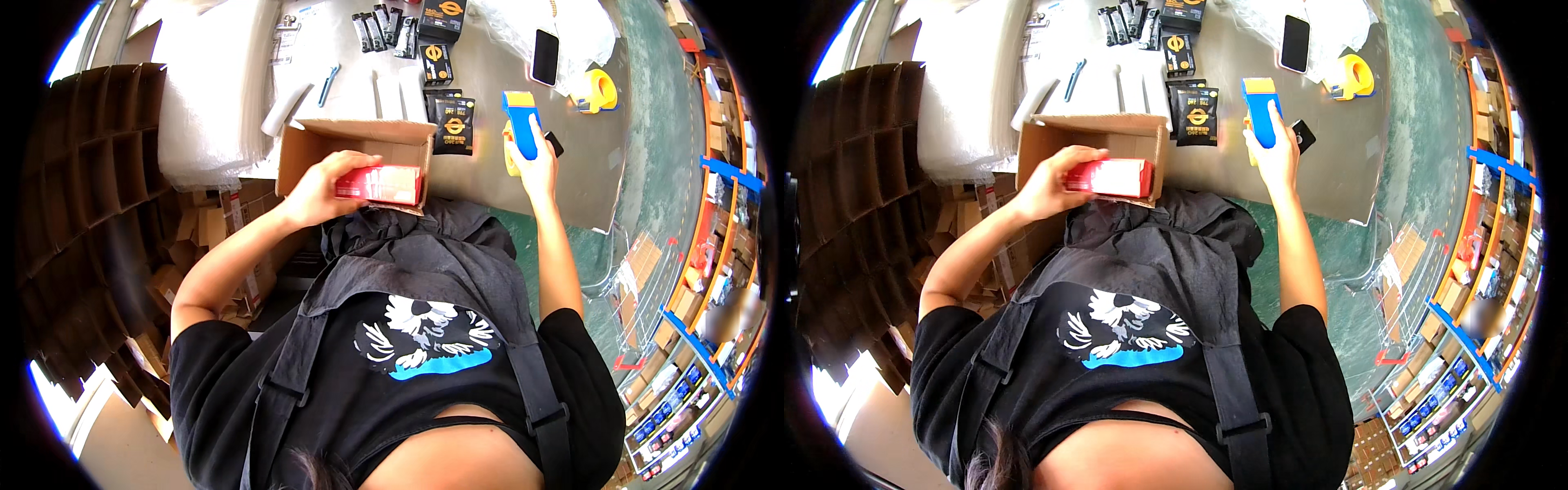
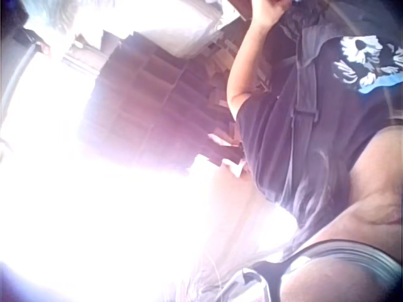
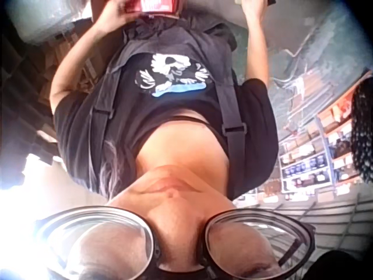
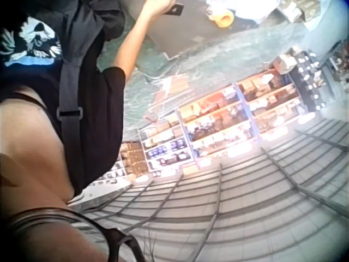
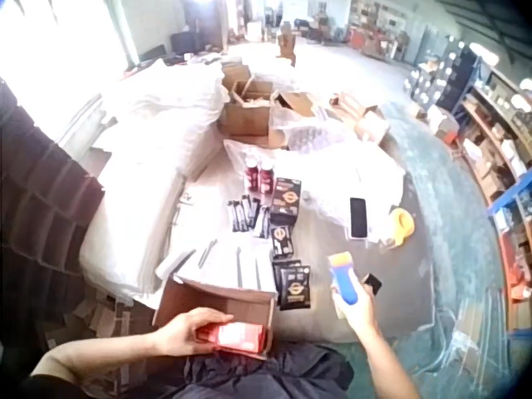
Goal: The person cuts a sheet of bubble wrap and wraps several small black cylindrical items. They then place the wrapped items and other small boxes into a cardboard box and seal it with tape.
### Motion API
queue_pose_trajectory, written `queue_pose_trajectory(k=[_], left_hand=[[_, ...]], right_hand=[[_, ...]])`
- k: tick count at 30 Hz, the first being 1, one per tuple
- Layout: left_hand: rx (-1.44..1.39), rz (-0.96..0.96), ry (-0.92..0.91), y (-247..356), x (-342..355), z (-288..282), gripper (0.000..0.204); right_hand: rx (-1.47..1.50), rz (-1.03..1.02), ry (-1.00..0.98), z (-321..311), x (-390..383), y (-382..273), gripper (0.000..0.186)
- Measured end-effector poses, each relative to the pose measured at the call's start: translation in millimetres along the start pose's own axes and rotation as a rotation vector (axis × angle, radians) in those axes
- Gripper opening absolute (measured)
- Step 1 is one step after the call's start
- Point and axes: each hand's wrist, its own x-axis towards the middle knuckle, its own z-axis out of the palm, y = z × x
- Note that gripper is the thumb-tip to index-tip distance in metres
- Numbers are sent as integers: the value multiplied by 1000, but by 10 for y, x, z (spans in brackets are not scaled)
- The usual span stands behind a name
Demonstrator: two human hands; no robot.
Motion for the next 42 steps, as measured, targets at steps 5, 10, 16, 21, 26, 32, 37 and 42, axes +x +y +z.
queue_pose_trajectory(k=[5, 10, 16, 21, 26, 32, 37, 42], left_hand=[[144, -134, -188, -383, 429, 423, 55], [224, -133, -519, -564, 639, 623, 50], [-160, -496, -465, 1029, 1622, -401, 30], [384, -238, 528, -400, 3634, -368, 94], [511, -686, 574, -1001, 4517, 91, 138], [408, -288, 681, -911, 4073, 163, 123], [114, 325, 588, -463, 3269, 15, 125], [-97, 544, 399, -9, 2451, -156, 129]], right_hand=[[38, 43, 28, -47, -116, -56, 72], [157, 65, 38, 27, -260, -41, 72], [247, 171, 118, 31, -539, 113, 73], [254, 150, 120, 55, -567, 58, 71], [320, 173, 128, 5, -553, -66, 72], [349, 188, 165, -27, -677, -11, 70], [375, 136, 216, -140, -634, -54, 70], [408, 54, 236, -294, -467, -277, 67]])
